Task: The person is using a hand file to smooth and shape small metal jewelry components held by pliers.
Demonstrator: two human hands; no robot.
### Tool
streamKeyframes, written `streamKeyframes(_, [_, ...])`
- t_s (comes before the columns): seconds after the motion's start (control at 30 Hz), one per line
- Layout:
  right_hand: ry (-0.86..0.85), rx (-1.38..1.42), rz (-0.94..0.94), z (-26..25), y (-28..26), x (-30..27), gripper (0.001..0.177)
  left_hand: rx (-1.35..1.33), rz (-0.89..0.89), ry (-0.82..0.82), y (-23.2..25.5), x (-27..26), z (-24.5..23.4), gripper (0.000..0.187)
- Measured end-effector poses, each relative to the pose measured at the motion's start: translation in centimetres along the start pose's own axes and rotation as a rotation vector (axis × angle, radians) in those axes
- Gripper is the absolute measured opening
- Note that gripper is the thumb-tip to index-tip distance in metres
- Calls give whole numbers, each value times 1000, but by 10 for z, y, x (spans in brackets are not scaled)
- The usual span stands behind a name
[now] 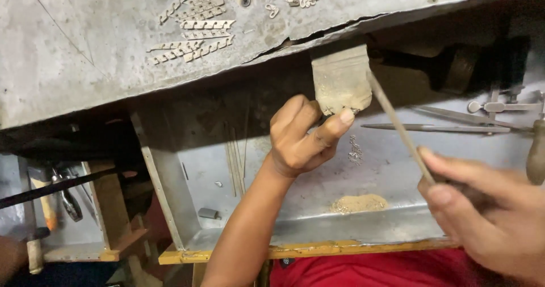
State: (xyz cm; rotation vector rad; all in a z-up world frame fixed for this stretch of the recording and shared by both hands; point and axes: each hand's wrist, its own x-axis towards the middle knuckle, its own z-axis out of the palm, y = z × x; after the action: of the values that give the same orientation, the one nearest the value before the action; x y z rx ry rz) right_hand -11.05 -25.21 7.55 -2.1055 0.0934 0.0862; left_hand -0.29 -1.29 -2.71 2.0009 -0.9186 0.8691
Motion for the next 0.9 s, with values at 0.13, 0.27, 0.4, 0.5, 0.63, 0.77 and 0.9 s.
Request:
streamKeyframes(0.13, [14,6,207,8,-1,-26,44,-29,-2,4,-1,-1,2,28])
streamKeyframes(0.27, [0,-45,55,1,9,-17,35,-13,1,-2,1,1,2,26])
streamKeyframes(0.4, [-108,261,37,-8,12,-18,40,-59,-17,26,4,2,5,32])
streamKeyframes(0.5, [-134,515,16,-7,11,-17,41,-78,-25,44,5,4,7,31])
streamKeyframes(0.63, [-130,664,74,7,22,-19,43,-70,-21,50,3,1,9,35])
streamKeyframes(0.77, [-107,568,87,12,2,-6,43,-64,-13,48,0,-2,9,37])
streamKeyframes(0.9, [8,-24,-290,18,-18,33,33,-57,2,34,0,8,4,21])
